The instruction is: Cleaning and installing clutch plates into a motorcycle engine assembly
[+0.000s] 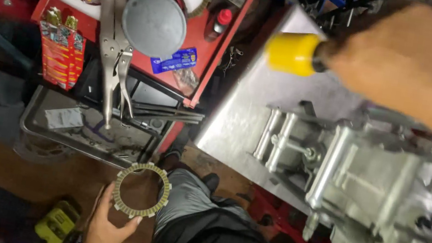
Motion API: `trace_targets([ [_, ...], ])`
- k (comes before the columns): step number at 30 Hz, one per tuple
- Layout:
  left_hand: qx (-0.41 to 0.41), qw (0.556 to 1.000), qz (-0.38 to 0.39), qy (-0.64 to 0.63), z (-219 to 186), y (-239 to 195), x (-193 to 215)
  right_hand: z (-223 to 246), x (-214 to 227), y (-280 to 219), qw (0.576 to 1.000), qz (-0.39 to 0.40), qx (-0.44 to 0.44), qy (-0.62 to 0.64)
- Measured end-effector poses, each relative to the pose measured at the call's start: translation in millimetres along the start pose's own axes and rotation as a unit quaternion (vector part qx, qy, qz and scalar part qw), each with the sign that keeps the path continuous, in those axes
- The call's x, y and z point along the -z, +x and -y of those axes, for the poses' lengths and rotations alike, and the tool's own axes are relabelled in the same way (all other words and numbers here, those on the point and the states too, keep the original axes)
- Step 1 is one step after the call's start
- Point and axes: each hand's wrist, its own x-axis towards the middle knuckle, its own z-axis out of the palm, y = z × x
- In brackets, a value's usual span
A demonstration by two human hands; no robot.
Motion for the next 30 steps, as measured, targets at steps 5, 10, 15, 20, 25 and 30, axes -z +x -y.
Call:
trace_targets([
  [5, -0.124, 0.990, -0.064, -0.021, -6, -42, -4, 57, 50, -125, 0.986, -0.074, 0.118, 0.093],
  [10, -0.134, 0.988, -0.078, -0.015, 11, -93, -32, 158, 25, -159, 0.943, -0.268, 0.171, -0.095],
  [15, -0.238, 0.964, -0.113, -0.036, 14, -146, -49, 234, 5, -104, 0.937, -0.302, 0.156, -0.081],
  [20, -0.304, 0.942, -0.139, -0.031, 10, -167, -51, 259, -26, -55, 0.937, -0.326, 0.103, -0.071],
  [25, -0.318, 0.943, -0.090, -0.035, 16, -141, -27, 287, -65, 1, 0.851, -0.522, -0.009, 0.055],
  [30, -0.297, 0.951, -0.081, 0.003, 18, -116, 16, 288, -29, -57, 0.951, -0.265, -0.108, 0.117],
])
